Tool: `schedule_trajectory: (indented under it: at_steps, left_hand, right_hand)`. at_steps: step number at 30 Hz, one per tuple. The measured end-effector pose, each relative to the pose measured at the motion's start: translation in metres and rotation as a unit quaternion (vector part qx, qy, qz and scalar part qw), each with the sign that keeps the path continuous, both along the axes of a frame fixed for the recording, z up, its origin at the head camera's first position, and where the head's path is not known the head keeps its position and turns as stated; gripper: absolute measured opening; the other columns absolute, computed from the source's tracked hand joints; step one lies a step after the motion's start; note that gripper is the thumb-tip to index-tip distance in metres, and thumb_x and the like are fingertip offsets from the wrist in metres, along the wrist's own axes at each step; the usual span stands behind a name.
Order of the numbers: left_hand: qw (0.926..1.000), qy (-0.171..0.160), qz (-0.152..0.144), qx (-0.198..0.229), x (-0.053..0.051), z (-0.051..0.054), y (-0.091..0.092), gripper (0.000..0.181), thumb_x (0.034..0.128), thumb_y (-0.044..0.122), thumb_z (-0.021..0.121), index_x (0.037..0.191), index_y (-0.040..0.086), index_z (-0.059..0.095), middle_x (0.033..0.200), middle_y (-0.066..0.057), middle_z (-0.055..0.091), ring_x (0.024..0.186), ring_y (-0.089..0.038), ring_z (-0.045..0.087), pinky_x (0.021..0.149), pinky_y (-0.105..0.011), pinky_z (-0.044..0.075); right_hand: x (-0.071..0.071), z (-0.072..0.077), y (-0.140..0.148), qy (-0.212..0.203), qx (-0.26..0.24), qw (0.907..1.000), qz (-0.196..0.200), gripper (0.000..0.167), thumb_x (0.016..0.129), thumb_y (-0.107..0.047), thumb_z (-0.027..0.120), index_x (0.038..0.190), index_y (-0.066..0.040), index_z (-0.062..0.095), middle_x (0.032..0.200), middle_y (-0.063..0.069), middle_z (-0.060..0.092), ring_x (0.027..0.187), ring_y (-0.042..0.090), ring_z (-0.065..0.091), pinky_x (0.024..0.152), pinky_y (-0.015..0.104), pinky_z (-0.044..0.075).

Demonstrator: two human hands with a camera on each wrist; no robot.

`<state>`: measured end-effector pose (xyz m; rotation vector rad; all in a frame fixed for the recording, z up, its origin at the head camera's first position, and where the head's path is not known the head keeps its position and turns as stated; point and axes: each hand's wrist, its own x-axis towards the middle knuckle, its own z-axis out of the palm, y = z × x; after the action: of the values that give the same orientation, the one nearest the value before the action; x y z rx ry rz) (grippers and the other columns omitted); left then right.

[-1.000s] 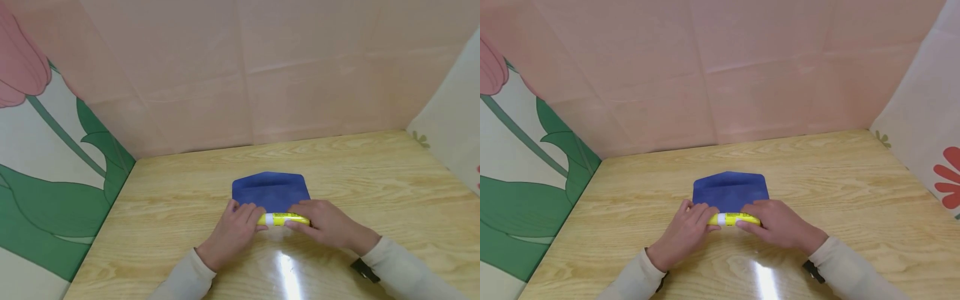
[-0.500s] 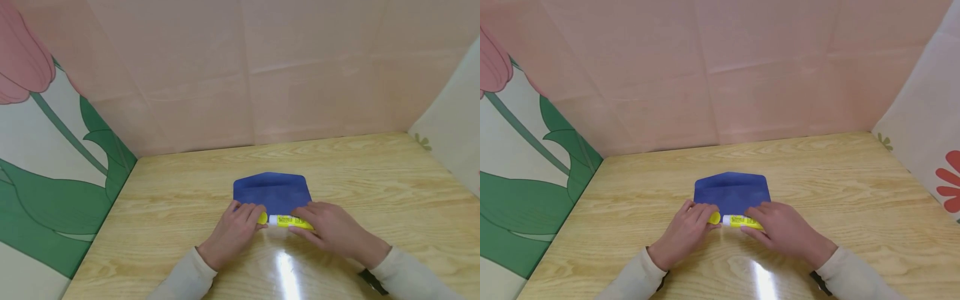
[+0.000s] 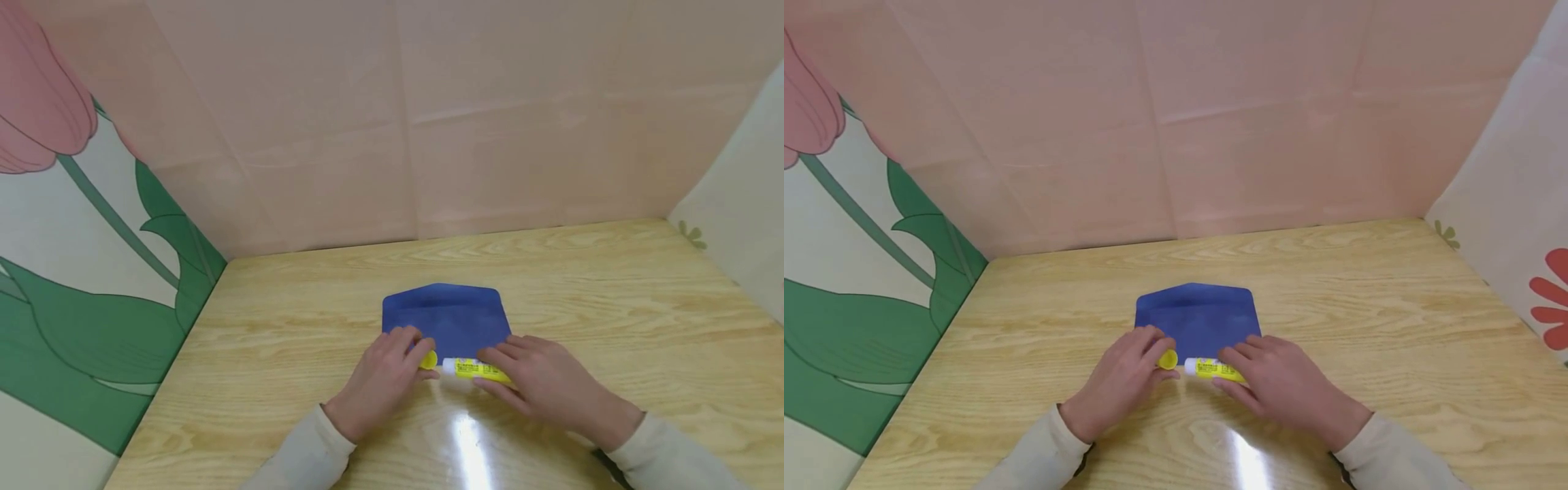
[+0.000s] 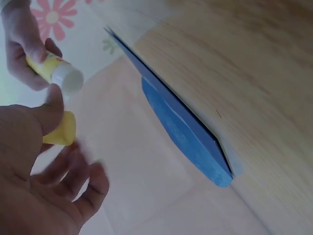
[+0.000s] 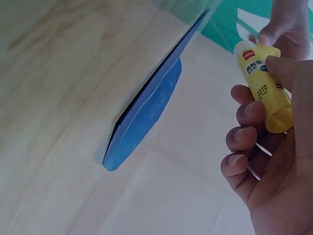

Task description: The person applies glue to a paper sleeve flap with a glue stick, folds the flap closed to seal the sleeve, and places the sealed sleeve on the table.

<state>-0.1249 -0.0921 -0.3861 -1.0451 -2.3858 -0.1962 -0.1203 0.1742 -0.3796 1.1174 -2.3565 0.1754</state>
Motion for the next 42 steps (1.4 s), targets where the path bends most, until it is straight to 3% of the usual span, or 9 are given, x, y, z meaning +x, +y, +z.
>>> schedule_trajectory:
  at_steps: [6,12,14,17,21,25,30,35,42]
  left_hand:
    - [0.9944,-0.091,0.024,0.049,-0.002,-0.003,-0.007,0.029,0.0828,0.005,0.078,0.108,0.016,0.068,0.098,0.000,0.053,0.078,-0.009,0.053,0.067,-0.018,0.049]
    - [0.9855,-0.144,0.079,0.043,-0.017,-0.004,-0.022,0.030,0.0778,-0.003,0.077,0.102,0.015,0.072,0.097,-0.001,0.059,0.077,-0.012,0.061,0.062,-0.022,0.052]
    - [0.9772,-0.175,0.113,0.040,-0.024,-0.001,-0.030,0.031,0.0769,-0.003,0.078,0.101,0.014,0.072,0.096,-0.001,0.061,0.078,-0.014,0.062,0.061,-0.023,0.051]
    - [0.9575,-0.231,0.169,0.041,-0.034,0.001,-0.042,0.032,0.0771,-0.002,0.079,0.104,0.014,0.072,0.098,-0.002,0.064,0.077,-0.015,0.063,0.061,-0.025,0.051]
    - [0.9364,-0.285,0.198,0.049,-0.042,0.002,-0.052,0.034,0.0783,-0.004,0.076,0.108,0.013,0.072,0.102,-0.003,0.068,0.080,-0.019,0.066,0.068,-0.031,0.056]
    - [0.9332,-0.293,0.204,0.041,-0.045,0.001,-0.056,0.035,0.0783,-0.007,0.073,0.108,0.010,0.071,0.102,-0.005,0.069,0.089,-0.023,0.068,0.076,-0.036,0.058]
    - [0.9339,-0.278,0.224,0.013,-0.044,0.001,-0.058,0.031,0.0784,-0.005,0.074,0.106,0.010,0.071,0.097,-0.004,0.069,0.084,-0.022,0.068,0.068,-0.032,0.056]
    - [0.9333,-0.276,0.229,0.010,-0.043,0.000,-0.061,0.028,0.0804,0.001,0.076,0.106,0.010,0.071,0.096,-0.004,0.070,0.084,-0.021,0.068,0.071,-0.034,0.057]
    - [0.9383,-0.264,0.223,0.005,-0.043,-0.001,-0.061,0.029,0.0790,0.006,0.081,0.105,0.011,0.071,0.097,-0.003,0.070,0.085,-0.021,0.068,0.071,-0.035,0.057]
  right_hand:
    - [0.001,0.000,-0.008,0.000,0.012,0.9999,-0.006,0.031,0.091,-0.045,0.067,0.100,-0.016,0.071,0.079,-0.009,0.067,0.071,0.008,0.062,0.068,0.030,0.057]
    - [0.003,-0.001,-0.008,-0.021,0.014,0.9988,-0.041,0.032,0.093,-0.046,0.066,0.102,-0.015,0.071,0.085,-0.007,0.071,0.077,0.011,0.067,0.072,0.033,0.058]
    - [0.003,-0.002,-0.007,-0.025,0.011,0.9983,-0.052,0.032,0.093,-0.046,0.065,0.102,-0.016,0.071,0.086,-0.007,0.071,0.077,0.011,0.066,0.072,0.033,0.058]
    - [0.004,-0.002,-0.007,-0.028,0.006,0.9977,-0.061,0.031,0.092,-0.045,0.066,0.102,-0.016,0.071,0.086,-0.007,0.070,0.076,0.011,0.066,0.071,0.033,0.057]
    - [0.005,-0.002,-0.006,-0.032,0.004,0.9971,-0.069,0.030,0.091,-0.045,0.068,0.102,-0.017,0.070,0.086,-0.006,0.070,0.075,0.011,0.066,0.070,0.034,0.057]
    - [0.005,-0.001,-0.005,-0.032,0.004,0.9971,-0.069,0.028,0.088,-0.042,0.071,0.100,-0.017,0.070,0.083,-0.006,0.069,0.073,0.010,0.065,0.068,0.033,0.057]
    - [0.003,-0.001,-0.006,-0.032,0.006,0.9973,-0.066,0.028,0.089,-0.043,0.070,0.100,-0.017,0.069,0.082,-0.007,0.068,0.071,0.010,0.064,0.067,0.032,0.056]
    - [0.003,-0.002,-0.007,-0.030,0.003,0.9975,-0.063,0.028,0.091,-0.044,0.068,0.099,-0.018,0.069,0.081,-0.008,0.067,0.070,0.008,0.062,0.066,0.031,0.056]
    - [0.003,-0.002,-0.007,-0.029,0.001,0.9977,-0.061,0.027,0.090,-0.044,0.069,0.098,-0.018,0.068,0.080,-0.009,0.066,0.070,0.008,0.062,0.065,0.031,0.055]
